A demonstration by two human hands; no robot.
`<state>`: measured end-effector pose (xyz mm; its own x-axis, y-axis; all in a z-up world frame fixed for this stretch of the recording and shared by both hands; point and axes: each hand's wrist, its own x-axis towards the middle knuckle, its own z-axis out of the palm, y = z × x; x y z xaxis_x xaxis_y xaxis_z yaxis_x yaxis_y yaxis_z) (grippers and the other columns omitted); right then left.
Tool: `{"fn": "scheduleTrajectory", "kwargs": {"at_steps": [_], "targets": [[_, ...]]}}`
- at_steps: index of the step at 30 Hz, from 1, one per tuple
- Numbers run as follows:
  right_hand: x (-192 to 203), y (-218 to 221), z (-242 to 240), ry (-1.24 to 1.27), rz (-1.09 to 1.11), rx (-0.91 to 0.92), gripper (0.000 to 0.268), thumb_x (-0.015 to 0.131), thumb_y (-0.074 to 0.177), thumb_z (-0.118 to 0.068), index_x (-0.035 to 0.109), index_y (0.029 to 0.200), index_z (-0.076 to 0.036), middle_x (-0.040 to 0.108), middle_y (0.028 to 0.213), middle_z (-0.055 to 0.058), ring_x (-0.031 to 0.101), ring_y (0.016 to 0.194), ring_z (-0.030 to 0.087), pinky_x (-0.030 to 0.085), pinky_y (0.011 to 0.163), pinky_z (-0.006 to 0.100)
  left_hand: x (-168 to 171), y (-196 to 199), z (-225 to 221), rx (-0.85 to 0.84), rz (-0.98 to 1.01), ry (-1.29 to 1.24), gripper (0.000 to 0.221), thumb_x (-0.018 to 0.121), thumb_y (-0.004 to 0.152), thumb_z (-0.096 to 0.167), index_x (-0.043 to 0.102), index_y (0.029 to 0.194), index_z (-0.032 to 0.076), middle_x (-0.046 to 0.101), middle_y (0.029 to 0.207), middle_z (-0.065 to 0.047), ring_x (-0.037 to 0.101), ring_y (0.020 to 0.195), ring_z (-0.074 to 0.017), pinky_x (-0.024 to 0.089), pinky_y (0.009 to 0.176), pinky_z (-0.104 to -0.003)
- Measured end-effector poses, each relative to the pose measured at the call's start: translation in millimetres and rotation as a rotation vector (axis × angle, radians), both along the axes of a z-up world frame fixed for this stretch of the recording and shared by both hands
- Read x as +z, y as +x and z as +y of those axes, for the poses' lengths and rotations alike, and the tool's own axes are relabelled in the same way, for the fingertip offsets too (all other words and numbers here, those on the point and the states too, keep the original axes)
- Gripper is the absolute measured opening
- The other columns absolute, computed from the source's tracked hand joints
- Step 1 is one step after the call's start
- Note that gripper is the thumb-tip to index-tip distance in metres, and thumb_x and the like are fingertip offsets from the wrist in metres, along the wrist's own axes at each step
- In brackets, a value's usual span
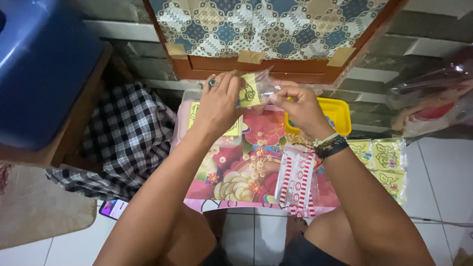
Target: The person places drawings and small colorful pieces into plastic bags by hand.
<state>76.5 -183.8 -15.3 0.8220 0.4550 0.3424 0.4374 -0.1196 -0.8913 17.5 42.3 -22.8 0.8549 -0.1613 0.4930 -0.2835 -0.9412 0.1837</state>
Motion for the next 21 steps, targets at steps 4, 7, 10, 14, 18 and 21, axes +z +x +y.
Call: {"fn": "scheduleTrajectory", "kwargs": {"at_steps": [4, 7, 10, 14, 18, 21], "targets": [[-20, 22, 6, 0.188, 0.148, -0.034, 0.014, 0.069, 0.099, -0.016, 0.071, 0.088, -0.008, 0.069, 0.121, 0.014, 0.066, 0.104, 0.017, 0.053, 0.092, 0.032, -6, 3, 22, 0.051, -0.003, 0.032, 0.066, 0.096, 0.07, 0.023, 0.05, 0.117, 0.015, 0.059, 0.133, -0.014, 0.055, 0.131, -0.0335, 0.037, 0.111, -0.056], [-44, 47, 4, -0.062, -0.053, -0.139, 0.01, 0.068, 0.099, -0.008, 0.074, 0.091, -0.005, 0.074, 0.112, 0.015, 0.07, 0.107, 0.025, 0.052, 0.09, 0.038, -9, 3, 37, 0.078, 0.012, -0.003, 0.067, 0.095, 0.069, 0.022, 0.05, 0.117, 0.013, 0.059, 0.131, -0.014, 0.054, 0.131, -0.0338, 0.039, 0.109, -0.056], [-79, 64, 10, -0.615, -0.413, -0.08, 0.02, 0.063, 0.088, -0.004, 0.079, 0.1, -0.01, 0.075, 0.109, 0.015, 0.069, 0.112, 0.04, 0.051, 0.098, 0.05, -2, -4, 42, 0.103, 0.055, -0.066, 0.067, 0.092, 0.073, 0.025, 0.045, 0.118, 0.015, 0.056, 0.132, -0.012, 0.051, 0.133, -0.0321, 0.038, 0.109, -0.056], [-130, 86, 23, -1.029, -0.547, -0.003, 0.034, 0.061, 0.085, -0.003, 0.074, 0.112, -0.017, 0.073, 0.117, 0.007, 0.071, 0.106, 0.038, 0.056, 0.092, 0.049, 1, -8, 43, 0.103, 0.101, -0.08, 0.064, 0.09, 0.076, 0.024, 0.044, 0.12, 0.015, 0.055, 0.134, -0.013, 0.05, 0.134, -0.0317, 0.038, 0.108, -0.054], [-110, 77, 45, -1.177, -0.491, -0.012, 0.02, 0.06, 0.093, -0.013, 0.071, 0.106, -0.024, 0.076, 0.101, 0.004, 0.074, 0.101, 0.034, 0.059, 0.088, 0.049, 3, -9, 40, 0.098, 0.109, -0.072, 0.066, 0.091, 0.075, 0.025, 0.045, 0.12, 0.016, 0.055, 0.136, -0.012, 0.049, 0.135, -0.0308, 0.039, 0.108, -0.053], [-108, 81, 58, -1.335, -0.43, 0.052, 0.019, 0.063, 0.092, -0.017, 0.074, 0.105, -0.025, 0.08, 0.099, 0.006, 0.075, 0.103, 0.035, 0.058, 0.091, 0.05, 9, -12, 36, 0.084, 0.131, -0.091, 0.064, 0.09, 0.077, 0.024, 0.045, 0.122, 0.016, 0.054, 0.139, -0.013, 0.049, 0.135, -0.0319, 0.039, 0.108, -0.052]]}}
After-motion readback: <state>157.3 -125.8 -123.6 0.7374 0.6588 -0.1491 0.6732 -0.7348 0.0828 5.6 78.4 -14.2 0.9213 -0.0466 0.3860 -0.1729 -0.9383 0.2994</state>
